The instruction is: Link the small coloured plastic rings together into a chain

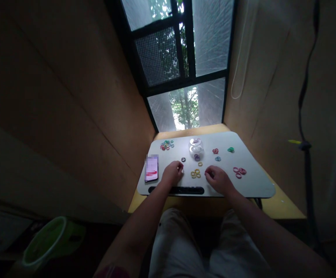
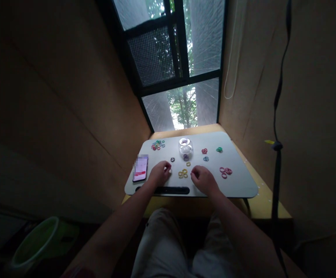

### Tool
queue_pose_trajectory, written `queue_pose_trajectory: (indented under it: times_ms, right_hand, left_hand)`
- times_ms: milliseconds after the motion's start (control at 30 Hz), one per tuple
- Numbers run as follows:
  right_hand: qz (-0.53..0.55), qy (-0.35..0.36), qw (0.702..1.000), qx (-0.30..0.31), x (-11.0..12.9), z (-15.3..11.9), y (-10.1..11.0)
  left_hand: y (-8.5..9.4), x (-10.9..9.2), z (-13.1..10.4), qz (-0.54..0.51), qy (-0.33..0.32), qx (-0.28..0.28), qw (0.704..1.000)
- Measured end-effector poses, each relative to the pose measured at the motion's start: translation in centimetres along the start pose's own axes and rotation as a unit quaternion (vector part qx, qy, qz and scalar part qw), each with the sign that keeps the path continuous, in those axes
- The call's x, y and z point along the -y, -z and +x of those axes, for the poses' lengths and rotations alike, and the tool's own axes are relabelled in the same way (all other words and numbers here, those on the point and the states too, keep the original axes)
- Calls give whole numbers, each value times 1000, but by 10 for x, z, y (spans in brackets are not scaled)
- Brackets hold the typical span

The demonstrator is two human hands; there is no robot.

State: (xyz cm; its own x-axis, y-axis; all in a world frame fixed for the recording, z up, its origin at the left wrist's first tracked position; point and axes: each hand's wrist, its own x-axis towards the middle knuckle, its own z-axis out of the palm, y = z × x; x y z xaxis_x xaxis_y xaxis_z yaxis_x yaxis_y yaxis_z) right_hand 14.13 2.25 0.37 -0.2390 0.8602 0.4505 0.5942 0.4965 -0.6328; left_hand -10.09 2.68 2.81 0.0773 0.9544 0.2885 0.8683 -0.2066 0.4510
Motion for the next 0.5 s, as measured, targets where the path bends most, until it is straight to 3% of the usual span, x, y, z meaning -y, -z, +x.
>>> queue_pose_trajectory:
  times_ms: [200, 500]
  right_hand:
    - [8, -8, 1000, 1, 0, 0, 0]
    - [6, 0, 1000, 13, -4, 1, 0]
  left_hand:
    - [2, 14, 18, 58, 2, 18, 998]
    - [8, 37, 67, 108, 69, 18, 992]
